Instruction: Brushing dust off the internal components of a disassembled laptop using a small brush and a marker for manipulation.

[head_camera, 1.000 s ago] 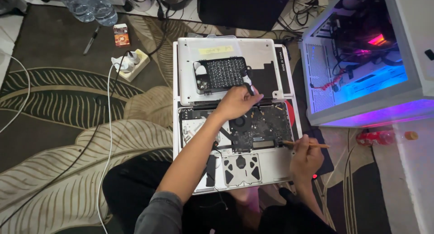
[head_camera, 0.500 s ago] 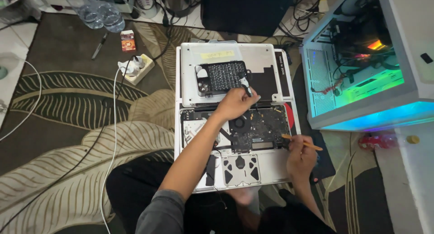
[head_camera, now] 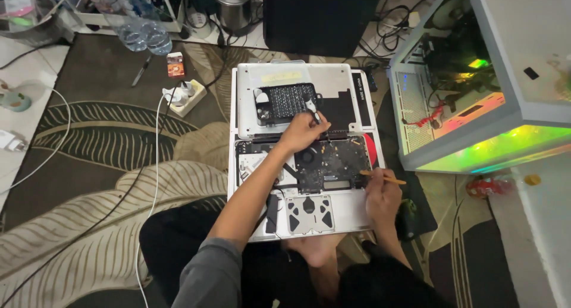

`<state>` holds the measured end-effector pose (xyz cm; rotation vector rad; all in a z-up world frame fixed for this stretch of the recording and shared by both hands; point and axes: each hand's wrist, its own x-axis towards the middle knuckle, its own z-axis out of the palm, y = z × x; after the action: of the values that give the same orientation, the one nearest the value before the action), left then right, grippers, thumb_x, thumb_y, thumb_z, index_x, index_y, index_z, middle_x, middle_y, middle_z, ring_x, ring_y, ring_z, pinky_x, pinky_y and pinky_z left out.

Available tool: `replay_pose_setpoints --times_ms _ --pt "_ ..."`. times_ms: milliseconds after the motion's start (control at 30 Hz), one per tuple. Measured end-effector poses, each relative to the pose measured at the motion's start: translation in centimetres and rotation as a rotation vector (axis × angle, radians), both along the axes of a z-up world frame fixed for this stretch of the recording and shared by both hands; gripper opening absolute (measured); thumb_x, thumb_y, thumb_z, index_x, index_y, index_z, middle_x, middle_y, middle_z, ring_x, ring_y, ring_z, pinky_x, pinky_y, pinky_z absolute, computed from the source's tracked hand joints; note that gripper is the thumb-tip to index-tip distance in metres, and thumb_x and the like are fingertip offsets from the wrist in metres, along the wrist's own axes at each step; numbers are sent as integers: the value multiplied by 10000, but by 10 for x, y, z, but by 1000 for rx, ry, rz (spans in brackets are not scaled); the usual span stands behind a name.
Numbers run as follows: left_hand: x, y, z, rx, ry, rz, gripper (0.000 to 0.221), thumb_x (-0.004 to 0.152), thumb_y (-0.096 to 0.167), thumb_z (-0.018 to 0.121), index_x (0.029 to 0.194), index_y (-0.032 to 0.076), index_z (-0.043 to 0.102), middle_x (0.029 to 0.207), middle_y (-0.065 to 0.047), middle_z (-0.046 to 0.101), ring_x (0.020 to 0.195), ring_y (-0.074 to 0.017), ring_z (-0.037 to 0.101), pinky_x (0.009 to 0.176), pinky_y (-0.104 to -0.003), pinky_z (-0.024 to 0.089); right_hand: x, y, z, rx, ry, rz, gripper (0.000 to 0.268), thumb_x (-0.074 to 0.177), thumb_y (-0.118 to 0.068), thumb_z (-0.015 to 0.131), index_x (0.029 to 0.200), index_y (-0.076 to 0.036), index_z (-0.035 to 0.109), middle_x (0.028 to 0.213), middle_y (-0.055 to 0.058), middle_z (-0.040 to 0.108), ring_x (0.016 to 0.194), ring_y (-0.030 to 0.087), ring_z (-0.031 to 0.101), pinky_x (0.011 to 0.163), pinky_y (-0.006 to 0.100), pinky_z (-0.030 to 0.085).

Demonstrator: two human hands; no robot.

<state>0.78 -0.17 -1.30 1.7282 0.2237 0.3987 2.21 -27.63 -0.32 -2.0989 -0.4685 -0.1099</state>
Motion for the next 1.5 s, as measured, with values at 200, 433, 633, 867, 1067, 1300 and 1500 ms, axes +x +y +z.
replay_pose_setpoints --times_ms 200,433,633,867,1067,1300,1500 --pt "4 0 -2 -3 7 14 189 836 277 714 801 95 753 528 -80 642 607 -229 680 668 -336 512 4 -4 -7 1 38 -2 396 1137 -410 433 940 -140 644 578 59 613 650 277 666 725 411 516" --pt "6 1 -6 12 2 14 185 821 286 715 782 108 750 515 -72 628 591 -214 667 658 -323 503 3 -2 -9 16 16 -36 345 1135 -367 455 945 -154 649 616 104 633 727 345 692 771 449 530" --pt "4 1 -3 11 -13 13 174 822 277 707 800 110 753 513 -73 626 578 -205 657 640 -307 487 6 -4 -11 44 -6 -11 333 1130 -362 472 942 -160 658 608 119 621 719 354 684 762 447 534" --pt "4 1 -3 -2 -17 3 175 834 256 702 833 88 749 528 -83 633 591 -210 659 647 -311 489 7 -4 -15 45 5 -13 323 1127 -357 486 929 -171 662 589 67 611 678 287 671 732 412 535" --pt "-2 -3 8 -18 33 21 208 877 247 678 898 55 754 587 -110 668 652 -249 691 690 -344 500 -6 1 6 2 10 -11 383 1130 -374 445 933 -139 674 650 145 661 750 390 696 757 470 537" --pt "-12 -2 21 -19 13 -7 219 912 218 655 918 15 737 613 -137 669 662 -269 686 706 -376 516 0 -2 -4 85 -42 -63 444 1156 -310 499 790 -124 667 517 63 591 572 256 643 658 357 521" --pt "-16 4 28 -51 30 -32 230 926 247 655 922 29 728 627 -131 682 677 -260 689 701 -380 525 0 -2 -8 52 -51 -81 446 1152 -267 518 761 -108 661 509 81 589 569 278 638 625 358 501"
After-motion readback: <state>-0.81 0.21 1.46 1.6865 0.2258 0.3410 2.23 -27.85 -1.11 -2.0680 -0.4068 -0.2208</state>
